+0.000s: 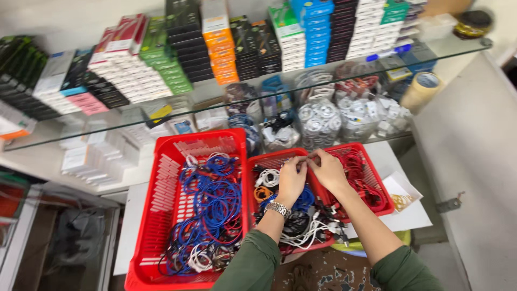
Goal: The person sorts tangled cables by color from a mixed basket into separate red baskets. They repeatedly pick up individual cables, untangle them, and place them into the appropriate basket based on color.
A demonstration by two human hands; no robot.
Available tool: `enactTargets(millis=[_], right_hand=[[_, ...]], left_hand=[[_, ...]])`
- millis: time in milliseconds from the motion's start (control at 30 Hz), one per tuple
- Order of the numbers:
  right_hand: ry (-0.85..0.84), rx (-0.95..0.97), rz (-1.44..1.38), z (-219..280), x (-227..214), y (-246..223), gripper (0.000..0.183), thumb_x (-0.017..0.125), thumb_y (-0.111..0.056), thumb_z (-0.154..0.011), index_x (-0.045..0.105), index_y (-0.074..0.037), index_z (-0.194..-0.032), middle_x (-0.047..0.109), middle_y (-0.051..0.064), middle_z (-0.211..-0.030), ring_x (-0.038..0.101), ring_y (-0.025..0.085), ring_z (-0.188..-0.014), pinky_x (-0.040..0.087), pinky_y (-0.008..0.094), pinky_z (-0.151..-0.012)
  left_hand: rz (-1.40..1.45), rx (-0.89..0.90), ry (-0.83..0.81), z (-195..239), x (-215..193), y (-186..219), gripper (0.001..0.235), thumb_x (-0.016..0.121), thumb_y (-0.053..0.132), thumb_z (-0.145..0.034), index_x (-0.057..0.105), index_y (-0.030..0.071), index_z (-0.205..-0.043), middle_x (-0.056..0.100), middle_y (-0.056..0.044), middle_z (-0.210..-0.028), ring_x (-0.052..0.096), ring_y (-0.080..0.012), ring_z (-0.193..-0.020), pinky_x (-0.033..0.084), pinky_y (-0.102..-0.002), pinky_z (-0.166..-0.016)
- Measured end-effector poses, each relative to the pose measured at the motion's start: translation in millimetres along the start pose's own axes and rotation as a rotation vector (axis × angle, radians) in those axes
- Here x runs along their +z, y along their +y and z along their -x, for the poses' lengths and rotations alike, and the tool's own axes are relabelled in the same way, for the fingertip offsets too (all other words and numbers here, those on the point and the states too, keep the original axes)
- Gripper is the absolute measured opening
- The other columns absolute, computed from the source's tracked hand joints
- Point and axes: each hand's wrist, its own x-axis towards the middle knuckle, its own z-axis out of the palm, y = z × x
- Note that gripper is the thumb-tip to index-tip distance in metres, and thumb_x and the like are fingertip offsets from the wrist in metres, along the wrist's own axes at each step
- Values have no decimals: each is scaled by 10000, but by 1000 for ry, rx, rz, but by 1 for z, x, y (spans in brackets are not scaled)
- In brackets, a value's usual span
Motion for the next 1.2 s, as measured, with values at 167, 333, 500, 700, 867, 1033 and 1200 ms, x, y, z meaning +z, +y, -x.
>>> enactTargets(millis=[167, 333, 500, 700, 867, 1033, 1200], right_hand=[[-116, -151, -88, -4, 63, -66, 252, 704, -249, -887, 728, -80, -1073, 775, 117, -954, 753, 270, -891, 576, 398, -796], [-277, -273, -84, 0, 141, -105, 223, 707, -228, -899, 740, -74, -1058, 787, 119, -967, 760, 270, -924, 578, 393, -815], [-715, -589, 129, 16, 224, -119, 197, 737, -173, -846, 804, -131, -1026, 799, 106, -985, 776, 263, -928, 598, 382, -840], [-793, -656, 675, 52, 274, -124, 359, 925, -182, -638, 758, -141, -953, 641, 114, -1154, 579, 395, -1120, 527, 469, -803], [-838, -595, 350, 20, 246, -163, 196, 766, -205, -825, 701, -87, -968, 752, 111, -932, 714, 301, -919, 549, 442, -814], [-748, -571, 224, 6, 199, -220, 200, 744, -229, -854, 689, -71, -963, 761, 123, -909, 731, 287, -866, 554, 419, -779], [-651, -387, -85, 18, 163, -252, 190, 609, -216, -971, 578, -40, -1034, 779, 98, -838, 756, 190, -758, 580, 337, -689]], left_hand=[[38, -263, 70, 6, -94, -18, 183, 638, 143, -959, 742, 55, -1081, 768, -148, -873, 763, -225, -779, 585, -346, -722], [61, -323, 219, 29, -179, -53, 200, 627, 139, -973, 744, 41, -1103, 783, -120, -915, 762, -180, -809, 589, -315, -745], [50, -448, 321, 63, -258, -96, 215, 596, 142, -994, 743, 47, -1120, 790, -74, -907, 736, -128, -793, 576, -275, -726], [254, -589, 369, 103, -311, -144, 249, 561, 125, -1006, 743, 33, -1150, 767, -52, -889, 691, -102, -742, 554, -265, -677], [20, -644, 247, 112, -315, -185, 279, 624, 215, -981, 746, 48, -1169, 777, -103, -967, 704, -210, -841, 558, -344, -765], [-442, -630, -108, 118, -279, -216, 376, 738, 326, -916, 715, 13, -1122, 721, -205, -1066, 681, -395, -1076, 521, -464, -956], [-589, -670, 48, 129, -262, -217, 528, 808, 254, -792, 639, 61, -1254, 625, -241, -1179, 607, -414, -1125, 508, -473, -948]])
